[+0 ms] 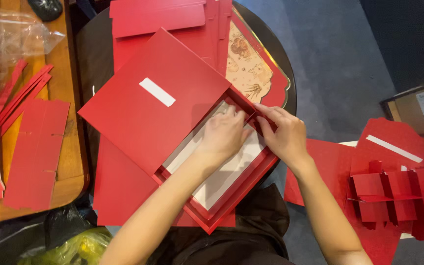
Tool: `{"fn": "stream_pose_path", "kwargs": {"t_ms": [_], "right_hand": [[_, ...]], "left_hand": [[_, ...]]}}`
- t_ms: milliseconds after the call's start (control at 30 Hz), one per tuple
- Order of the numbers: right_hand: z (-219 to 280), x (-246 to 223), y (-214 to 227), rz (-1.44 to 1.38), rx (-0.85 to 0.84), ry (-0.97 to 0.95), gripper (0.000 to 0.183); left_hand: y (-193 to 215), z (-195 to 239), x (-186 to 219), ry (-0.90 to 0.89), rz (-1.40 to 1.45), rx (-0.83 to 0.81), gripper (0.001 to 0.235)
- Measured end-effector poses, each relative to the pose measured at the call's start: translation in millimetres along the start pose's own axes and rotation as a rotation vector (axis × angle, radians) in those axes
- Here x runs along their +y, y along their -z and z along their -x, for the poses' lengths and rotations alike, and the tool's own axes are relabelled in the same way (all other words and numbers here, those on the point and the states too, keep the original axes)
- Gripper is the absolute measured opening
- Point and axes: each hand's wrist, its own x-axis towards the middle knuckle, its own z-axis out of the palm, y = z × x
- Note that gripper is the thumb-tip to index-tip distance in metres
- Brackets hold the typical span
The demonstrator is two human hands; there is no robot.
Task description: The person folds red cardboard pieces into small boxes and places them into a larger red box with internal dividers. They also handle a small green and white box, placing it into a plastic bag before continuing to assemble the red boxes.
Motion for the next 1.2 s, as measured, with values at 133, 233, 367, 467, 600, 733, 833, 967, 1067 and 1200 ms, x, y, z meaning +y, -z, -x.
{"fn": "stream_pose_path", "kwargs": {"t_ms": [133, 233, 367, 467, 600, 733, 833, 967, 1067, 1200], "right_hand": [[0, -21, 21, 0.113, 0.052, 0.137, 0.048], [4, -46, 31, -0.001, -0.06, 0.417, 0.04], [-4, -83, 3, -0.128, -0.49, 0.77, 0.052], [-9, -102, -34, -0.053, -0.705, 0.9, 0.055], [-10, -108, -74, -0.06, -0.884, 0.93, 0.043], [-6, -98, -88, -0.071, -0.919, 0.933, 0.023], [-1, -95, -88, -0.109, -0.841, 0.944, 0.02], [4, -95, -90, -0.097, -0.825, 0.95, 0.024], [1, -96, -88, -0.138, -0.83, 0.984, 0.025], [-2, -102, -88, -0.157, -0.884, 0.954, 0.012]], "left_hand": [[69, 77, -6, -0.086, 0.069, 0.09, 0.042], [104, 149, -6, 0.02, 0.112, 0.262, 0.026], [96, 198, 3, 0.495, 0.084, 0.213, 0.029], [75, 214, 6, 0.801, 0.254, 0.096, 0.056], [48, 217, 12, 0.699, 0.369, 0.218, 0.101], [38, 221, 12, 0.61, 0.329, 0.275, 0.108], [37, 222, 10, 0.707, 0.367, 0.188, 0.109], [30, 220, 8, 0.741, 0.447, 0.2, 0.107], [25, 219, 6, 0.764, 0.448, 0.191, 0.1], [22, 219, 5, 0.761, 0.455, 0.204, 0.095]]}}
